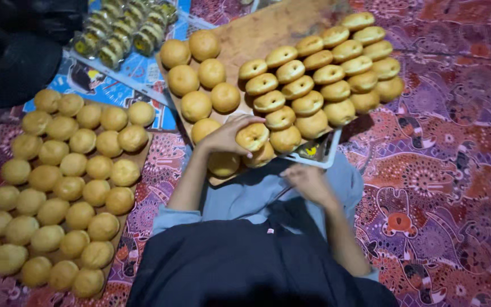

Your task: The person sits on a patterned mat and uses a small knife to cut a hole in the center of round buns. They pick up each bun, cut it, and place it on a wooden board next to other prepared buns.

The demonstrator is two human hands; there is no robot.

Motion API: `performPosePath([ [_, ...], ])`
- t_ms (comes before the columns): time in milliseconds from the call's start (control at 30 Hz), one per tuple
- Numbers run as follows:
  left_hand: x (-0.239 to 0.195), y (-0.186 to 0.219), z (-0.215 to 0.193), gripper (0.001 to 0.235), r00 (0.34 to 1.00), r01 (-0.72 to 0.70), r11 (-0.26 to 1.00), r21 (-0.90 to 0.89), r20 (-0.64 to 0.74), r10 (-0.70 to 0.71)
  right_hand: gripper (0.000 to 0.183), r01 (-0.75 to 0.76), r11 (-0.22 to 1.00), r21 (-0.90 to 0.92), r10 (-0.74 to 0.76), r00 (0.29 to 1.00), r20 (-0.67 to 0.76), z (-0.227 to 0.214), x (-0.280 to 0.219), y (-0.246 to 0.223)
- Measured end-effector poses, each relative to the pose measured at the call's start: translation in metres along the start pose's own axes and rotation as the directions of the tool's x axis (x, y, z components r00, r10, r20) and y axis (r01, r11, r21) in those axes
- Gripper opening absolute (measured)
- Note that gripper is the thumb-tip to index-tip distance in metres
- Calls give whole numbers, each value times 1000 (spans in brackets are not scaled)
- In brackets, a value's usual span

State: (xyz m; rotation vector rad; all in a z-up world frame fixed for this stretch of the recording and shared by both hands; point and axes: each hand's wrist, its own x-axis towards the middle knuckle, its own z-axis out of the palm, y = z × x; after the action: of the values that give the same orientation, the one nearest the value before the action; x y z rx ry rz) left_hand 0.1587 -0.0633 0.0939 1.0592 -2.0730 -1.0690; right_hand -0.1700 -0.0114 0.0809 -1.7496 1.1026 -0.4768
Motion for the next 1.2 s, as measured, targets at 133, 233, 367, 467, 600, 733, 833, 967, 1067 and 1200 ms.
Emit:
performPosePath([
  [133,10,-38,21,93,986,127,982,141,90,-140,23,107,981,-164,-76,980,183,88,7,37],
  [233,17,-56,27,97,970,198,968,153,108,-216,24,-64,981,-182,76,995,61,104,32,49],
  [367,13,-61,34,86,993,96,984,150,53,-105,23,23,978,-206,-43,995,-91,108,52,58],
  [467,11,-60,32,80,996,80,985,154,-48,-74,21,65,969,-238,-97,988,-124,113,58,64],
  [600,11,-57,27,78,996,50,996,68,-78,-44,20,31,973,-229,-60,991,-121,113,55,61],
  [733,11,-59,35,74,998,15,999,44,-69,-12,18,12,981,-192,-43,986,-160,98,46,56],
  [833,8,-62,37,67,996,9,999,48,-85,-5,17,-19,981,-192,-7,991,-134,92,39,51],
  [967,8,-59,36,74,997,44,999,0,-64,-44,19,-35,993,-113,28,998,-63,95,35,42],
  [1067,6,-58,40,75,995,55,998,-11,-83,-56,22,-3,991,-132,-3,999,-43,104,36,42],
  [1200,2,-62,42,81,990,72,995,66,-124,-63,22,-39,960,-277,28,999,-45,112,43,45],
])
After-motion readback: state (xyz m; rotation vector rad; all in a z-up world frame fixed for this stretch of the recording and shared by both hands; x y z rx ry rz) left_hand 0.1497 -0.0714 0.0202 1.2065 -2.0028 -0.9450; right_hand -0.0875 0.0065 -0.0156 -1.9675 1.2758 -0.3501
